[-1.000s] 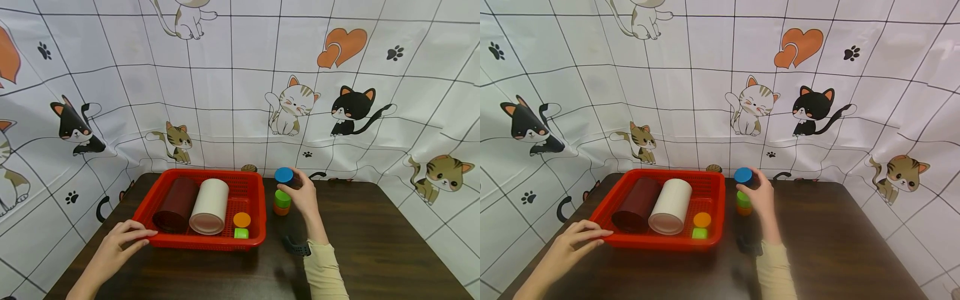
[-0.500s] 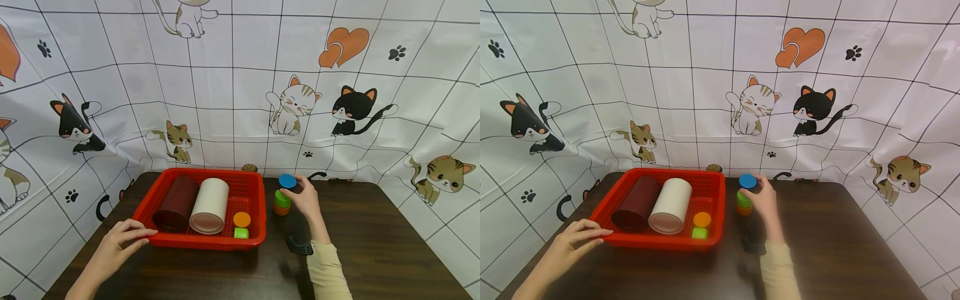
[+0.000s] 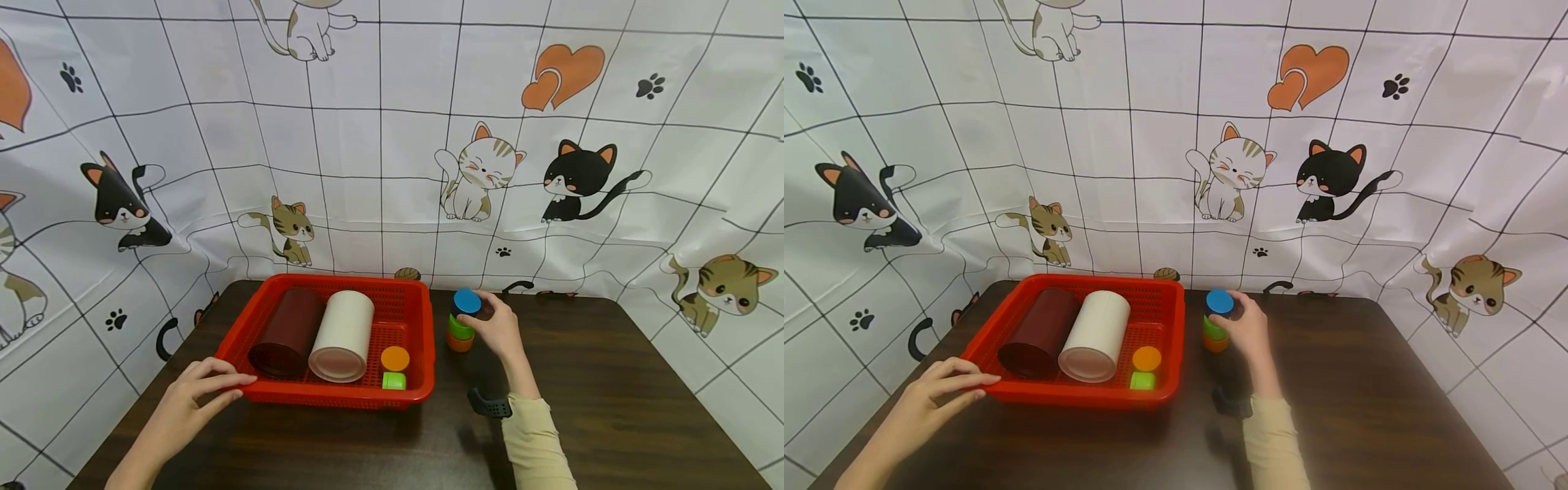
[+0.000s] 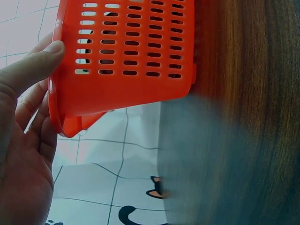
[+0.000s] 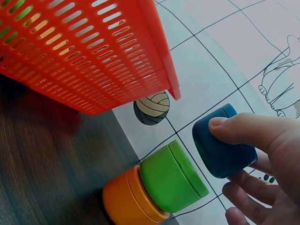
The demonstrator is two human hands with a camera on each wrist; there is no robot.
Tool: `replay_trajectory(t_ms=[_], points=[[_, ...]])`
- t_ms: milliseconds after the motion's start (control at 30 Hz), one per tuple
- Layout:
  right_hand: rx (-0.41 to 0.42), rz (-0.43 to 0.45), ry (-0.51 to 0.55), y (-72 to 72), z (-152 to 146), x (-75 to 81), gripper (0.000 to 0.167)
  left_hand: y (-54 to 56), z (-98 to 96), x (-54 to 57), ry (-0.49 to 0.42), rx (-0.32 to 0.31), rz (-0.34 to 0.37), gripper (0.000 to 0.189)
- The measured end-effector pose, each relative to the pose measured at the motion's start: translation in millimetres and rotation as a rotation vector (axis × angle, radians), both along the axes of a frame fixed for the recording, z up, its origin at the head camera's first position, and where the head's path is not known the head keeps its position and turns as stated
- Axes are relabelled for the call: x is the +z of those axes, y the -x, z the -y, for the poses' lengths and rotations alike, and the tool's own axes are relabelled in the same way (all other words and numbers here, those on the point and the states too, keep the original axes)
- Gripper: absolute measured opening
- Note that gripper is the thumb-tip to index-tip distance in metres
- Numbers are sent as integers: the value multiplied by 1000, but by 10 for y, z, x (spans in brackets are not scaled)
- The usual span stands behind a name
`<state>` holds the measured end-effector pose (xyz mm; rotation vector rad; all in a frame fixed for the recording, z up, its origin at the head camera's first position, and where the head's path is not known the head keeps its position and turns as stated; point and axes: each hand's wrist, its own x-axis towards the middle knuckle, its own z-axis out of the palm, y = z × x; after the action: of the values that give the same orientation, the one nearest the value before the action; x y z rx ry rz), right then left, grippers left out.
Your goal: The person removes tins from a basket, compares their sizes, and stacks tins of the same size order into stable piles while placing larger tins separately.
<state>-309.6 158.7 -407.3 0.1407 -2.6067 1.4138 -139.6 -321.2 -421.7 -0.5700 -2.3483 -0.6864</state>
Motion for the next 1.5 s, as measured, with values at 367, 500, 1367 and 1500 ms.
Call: replay_trajectory(t_ms=[367, 500, 1367, 1500], points=[[4, 8, -47, -3, -10, -18, 65, -2, -8, -7, 5, 2, -7, 52], [2, 15, -47, -3, -13, -16, 65, -2, -12, -7, 13, 9, -10, 54], [33, 23, -44, 2, -80, -49, 63, 14, -6, 1, 17, -14, -35, 54], [45, 25, -44, 1, -94, -59, 63, 13, -4, -3, 19, -11, -38, 53]])
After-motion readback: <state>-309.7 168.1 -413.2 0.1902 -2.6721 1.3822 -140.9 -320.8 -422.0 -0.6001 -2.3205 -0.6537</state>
